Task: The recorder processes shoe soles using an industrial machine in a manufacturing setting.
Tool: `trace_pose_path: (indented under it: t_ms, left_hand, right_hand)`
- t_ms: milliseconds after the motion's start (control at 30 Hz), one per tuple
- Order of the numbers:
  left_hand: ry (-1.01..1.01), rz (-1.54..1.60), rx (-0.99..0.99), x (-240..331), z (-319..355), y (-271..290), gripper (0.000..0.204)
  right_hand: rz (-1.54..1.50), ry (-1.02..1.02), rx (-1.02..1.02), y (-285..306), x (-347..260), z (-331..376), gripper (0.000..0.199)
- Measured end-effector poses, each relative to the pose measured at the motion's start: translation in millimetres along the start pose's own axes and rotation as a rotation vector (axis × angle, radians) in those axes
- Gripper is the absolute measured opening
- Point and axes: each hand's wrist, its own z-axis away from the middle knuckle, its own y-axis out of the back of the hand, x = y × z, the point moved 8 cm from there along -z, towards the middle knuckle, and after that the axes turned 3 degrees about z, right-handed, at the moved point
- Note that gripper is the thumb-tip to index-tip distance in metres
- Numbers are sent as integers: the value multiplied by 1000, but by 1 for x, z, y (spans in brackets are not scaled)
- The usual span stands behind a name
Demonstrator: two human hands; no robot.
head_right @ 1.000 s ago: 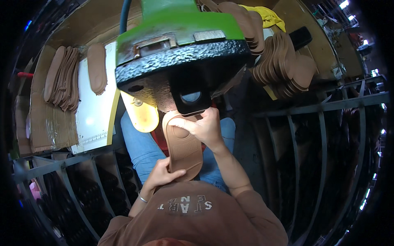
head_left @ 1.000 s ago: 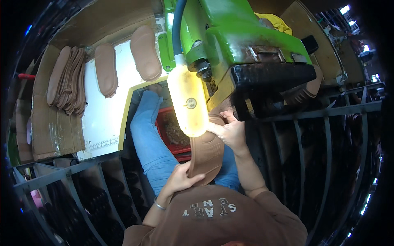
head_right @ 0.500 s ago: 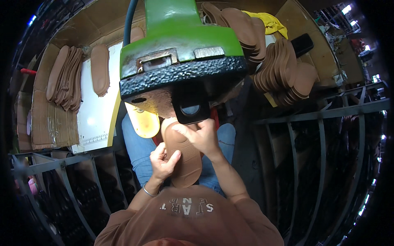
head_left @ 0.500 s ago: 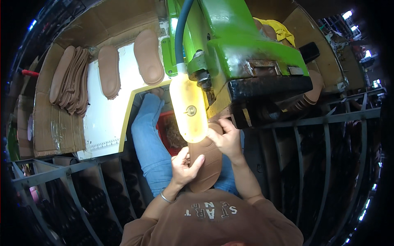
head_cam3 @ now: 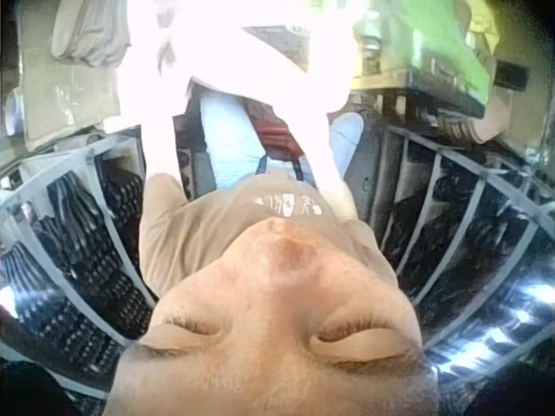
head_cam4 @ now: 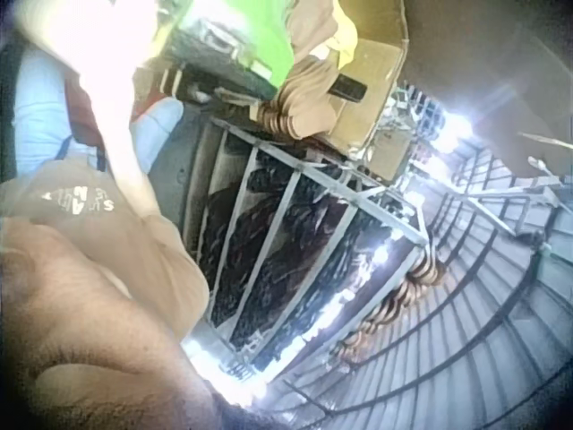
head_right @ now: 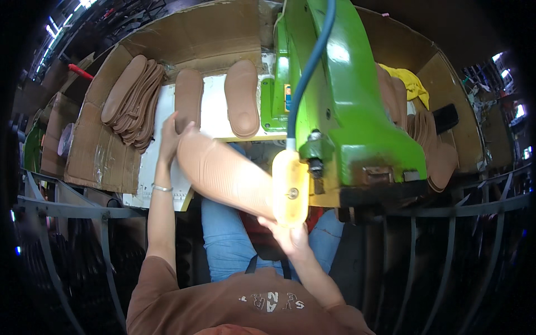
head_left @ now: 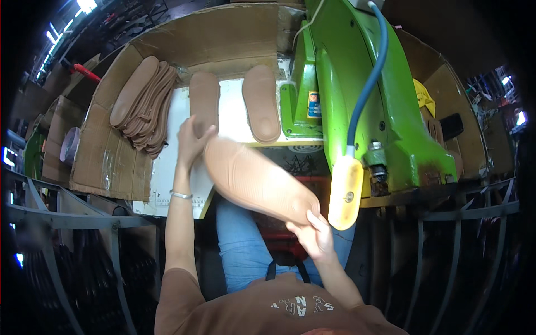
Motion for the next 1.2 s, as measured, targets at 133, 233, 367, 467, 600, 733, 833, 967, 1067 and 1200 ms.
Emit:
trace_pose_path:
  t_ms: [133,233,367,467,600,733,833,967,1067,1200]
  left_hand:
    - [-62,-410,122,23,12,-41,73]
    - [-2,-214,94,27,25,-23,66]
    - [14,277,162,15,108,29,58]
    - [15,359,149,28,191,50,50]
    - [22,553,168,47,271,97,50]
    - [77,990,256,55,288,114,71]
    - [14,1105,169,60,281,105,80]
    - [81,1467,-177,118,247,32,87]
    - [232,1554,-572,160,245,-45,73]
    - [88,1073,-751,227,250,-124,30]
  right_hand:
    - [-338,55,-135,-58,13,-95,42]
    - [-491,40,-159,-70,20,-159,27]
    - [-20,144,-232,-56,29,-163,24]
    - [220,114,60,-27,19,-147,23]
    - [377,121,49,-44,15,-170,19]
    - [276,216,6,-49,-5,-177,19]
    - [773,131,-221,-62,6,-122,28]
    - [1487,-121,-676,4,-2,-13,55]
    - [1380,-224,-246,77,-32,48,47]
    - [1104,-13,106,121,-28,116,51]
